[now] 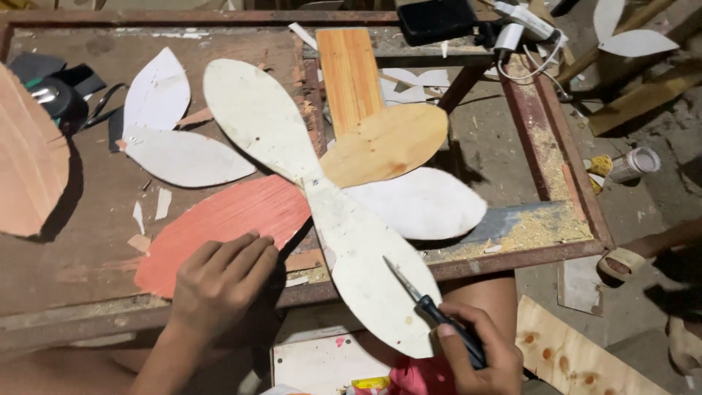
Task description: Assembling wooden petal-shaped pieces into a flower structure using a screwdriver.
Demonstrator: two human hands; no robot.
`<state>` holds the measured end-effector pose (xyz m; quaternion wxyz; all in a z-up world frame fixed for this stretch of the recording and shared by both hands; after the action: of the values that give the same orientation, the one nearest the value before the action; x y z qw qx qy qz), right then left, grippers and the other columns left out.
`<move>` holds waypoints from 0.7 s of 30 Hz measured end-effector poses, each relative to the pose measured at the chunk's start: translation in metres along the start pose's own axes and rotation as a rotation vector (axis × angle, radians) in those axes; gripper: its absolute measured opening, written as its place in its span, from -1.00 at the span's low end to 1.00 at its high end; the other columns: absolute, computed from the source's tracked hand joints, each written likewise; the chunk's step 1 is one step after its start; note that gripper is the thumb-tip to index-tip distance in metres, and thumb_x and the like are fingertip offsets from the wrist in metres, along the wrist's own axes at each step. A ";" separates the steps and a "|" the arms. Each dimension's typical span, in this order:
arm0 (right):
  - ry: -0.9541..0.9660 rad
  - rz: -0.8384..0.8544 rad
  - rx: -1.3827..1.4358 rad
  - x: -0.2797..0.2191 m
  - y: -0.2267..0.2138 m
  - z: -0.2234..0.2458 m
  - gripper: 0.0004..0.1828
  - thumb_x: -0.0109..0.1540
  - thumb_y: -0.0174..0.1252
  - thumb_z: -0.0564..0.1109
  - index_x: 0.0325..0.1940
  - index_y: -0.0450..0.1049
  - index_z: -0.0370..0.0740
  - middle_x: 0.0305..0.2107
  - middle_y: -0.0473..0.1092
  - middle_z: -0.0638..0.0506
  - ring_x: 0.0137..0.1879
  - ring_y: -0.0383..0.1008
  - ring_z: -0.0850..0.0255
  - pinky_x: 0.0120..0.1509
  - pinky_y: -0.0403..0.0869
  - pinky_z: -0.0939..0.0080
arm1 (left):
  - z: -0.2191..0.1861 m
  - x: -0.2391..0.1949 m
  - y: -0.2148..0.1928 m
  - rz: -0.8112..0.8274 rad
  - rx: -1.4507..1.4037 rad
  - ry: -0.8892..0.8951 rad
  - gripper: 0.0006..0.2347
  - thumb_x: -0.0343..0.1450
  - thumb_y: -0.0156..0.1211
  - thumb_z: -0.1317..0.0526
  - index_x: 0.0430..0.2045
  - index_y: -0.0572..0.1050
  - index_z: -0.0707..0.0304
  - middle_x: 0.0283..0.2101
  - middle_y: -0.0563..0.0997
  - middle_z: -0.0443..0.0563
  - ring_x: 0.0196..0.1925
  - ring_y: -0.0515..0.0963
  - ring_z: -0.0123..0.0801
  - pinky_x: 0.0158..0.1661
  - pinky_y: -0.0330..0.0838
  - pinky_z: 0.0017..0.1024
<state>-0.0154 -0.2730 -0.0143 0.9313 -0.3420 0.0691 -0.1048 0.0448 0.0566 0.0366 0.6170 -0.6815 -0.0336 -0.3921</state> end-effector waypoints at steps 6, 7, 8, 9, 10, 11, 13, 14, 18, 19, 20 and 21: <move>0.094 -0.058 0.084 0.001 -0.013 0.014 -0.74 0.24 0.08 -0.26 -0.05 0.57 -0.39 -0.47 0.63 -0.14 -0.41 0.60 0.20 -0.27 0.52 0.31 | -0.001 0.008 -0.001 0.016 0.072 -0.070 -0.89 0.30 0.28 0.31 -0.35 0.59 0.18 -0.13 0.70 -0.13 -0.10 0.68 -0.39 -0.21 0.45 -0.42; 0.059 -0.072 0.121 0.002 -0.014 0.018 -0.75 0.24 0.08 -0.28 -0.08 0.57 -0.43 -0.49 0.60 -0.13 -0.44 0.54 0.21 -0.30 0.46 0.35 | -0.002 0.010 0.001 0.032 0.058 -0.057 -0.89 0.28 0.27 0.29 -0.37 0.56 0.17 -0.15 0.67 -0.13 -0.10 0.66 -0.37 -0.16 0.47 -0.38; 0.055 -0.074 0.120 0.004 -0.016 0.013 -0.75 0.24 0.08 -0.28 -0.08 0.57 -0.43 -0.49 0.60 -0.13 -0.44 0.54 0.21 -0.30 0.46 0.35 | -0.004 0.011 0.000 0.028 0.059 -0.058 -0.89 0.28 0.27 0.29 -0.37 0.56 0.17 -0.15 0.67 -0.13 -0.10 0.66 -0.37 -0.16 0.47 -0.38; 0.071 -0.107 0.078 0.004 -0.020 0.006 -0.75 0.21 0.12 -0.29 -0.07 0.59 -0.38 -0.52 0.59 -0.13 -0.48 0.50 0.21 -0.33 0.40 0.34 | -0.006 0.011 -0.001 0.039 0.027 -0.046 -0.90 0.27 0.26 0.30 -0.39 0.54 0.18 -0.15 0.67 -0.11 -0.15 0.64 -0.36 -0.22 0.45 -0.40; 0.088 -0.141 0.035 0.005 -0.025 -0.001 -0.74 0.19 0.16 -0.31 -0.06 0.61 -0.34 -0.55 0.58 -0.12 -0.51 0.47 0.20 -0.36 0.34 0.34 | -0.009 0.011 -0.001 0.050 -0.005 -0.033 -0.90 0.26 0.26 0.30 -0.42 0.53 0.19 -0.14 0.66 -0.10 -0.19 0.63 -0.36 -0.29 0.43 -0.41; 0.088 -0.139 0.035 0.006 -0.025 -0.003 -0.74 0.19 0.16 -0.31 -0.06 0.61 -0.34 -0.55 0.58 -0.12 -0.51 0.47 0.20 -0.36 0.34 0.34 | -0.010 0.010 0.000 0.051 -0.004 -0.034 -0.90 0.26 0.26 0.30 -0.42 0.53 0.19 -0.14 0.66 -0.10 -0.19 0.63 -0.36 -0.29 0.43 -0.41; 0.064 -0.168 0.050 0.008 -0.027 -0.005 -0.74 0.20 0.20 -0.29 -0.03 0.59 -0.38 -0.46 0.58 -0.12 -0.45 0.47 0.22 -0.28 0.37 0.34 | -0.014 0.008 0.001 0.068 -0.020 -0.001 -0.94 0.26 0.28 0.32 -0.49 0.52 0.20 -0.26 0.66 -0.07 -0.35 0.55 -0.38 -0.38 0.41 -0.44; 0.060 -0.165 0.051 0.010 -0.025 -0.002 -0.74 0.20 0.20 -0.29 -0.03 0.59 -0.38 -0.46 0.58 -0.12 -0.45 0.47 0.22 -0.28 0.37 0.34 | -0.015 0.008 -0.001 0.067 -0.016 -0.004 -0.94 0.26 0.28 0.32 -0.49 0.52 0.20 -0.26 0.66 -0.07 -0.35 0.55 -0.38 -0.38 0.41 -0.44; 0.050 -0.158 0.074 0.009 -0.021 0.007 -0.69 0.18 0.21 -0.27 -0.01 0.53 -0.45 -0.33 0.61 -0.24 -0.27 0.61 0.11 -0.10 0.53 0.20 | -0.022 0.006 -0.007 0.055 -0.093 0.028 -0.92 0.24 0.26 0.32 -0.50 0.49 0.24 -0.19 0.65 -0.01 -0.30 0.56 -0.34 -0.35 0.40 -0.41; 0.023 -0.158 0.126 0.010 -0.020 0.010 -0.66 0.17 0.18 -0.28 0.02 0.50 -0.46 -0.29 0.59 -0.27 -0.22 0.63 0.06 -0.06 0.54 0.16 | -0.022 0.006 -0.008 0.042 -0.110 0.020 -0.93 0.23 0.28 0.34 -0.53 0.50 0.26 -0.19 0.67 0.00 -0.29 0.60 -0.35 -0.36 0.43 -0.41; 0.021 -0.153 0.126 0.010 -0.017 0.011 -0.66 0.17 0.18 -0.28 0.02 0.50 -0.46 -0.29 0.59 -0.27 -0.22 0.63 0.06 -0.06 0.54 0.16 | -0.023 0.003 -0.006 0.043 -0.107 0.016 -0.93 0.23 0.28 0.34 -0.53 0.50 0.26 -0.19 0.67 0.00 -0.29 0.60 -0.35 -0.36 0.43 -0.41; -0.017 -0.183 0.164 0.010 -0.019 0.014 -0.63 0.19 0.15 -0.30 0.07 0.45 -0.51 -0.29 0.56 -0.30 -0.32 0.53 0.11 -0.19 0.50 0.20 | -0.027 0.000 -0.004 0.039 -0.132 0.040 -0.92 0.24 0.30 0.33 -0.56 0.49 0.24 -0.23 0.67 0.02 -0.34 0.57 -0.36 -0.36 0.43 -0.41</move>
<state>-0.0057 -0.2808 0.0076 0.9432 -0.2706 0.0206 -0.1919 0.0293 0.0341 0.0380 0.5787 -0.7133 0.0179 -0.3950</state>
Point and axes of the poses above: each hand's wrist, its own x-axis towards the middle knuckle, its own y-axis out of the palm, z = x × y, the point moved 8 cm from there along x, towards the middle knuckle
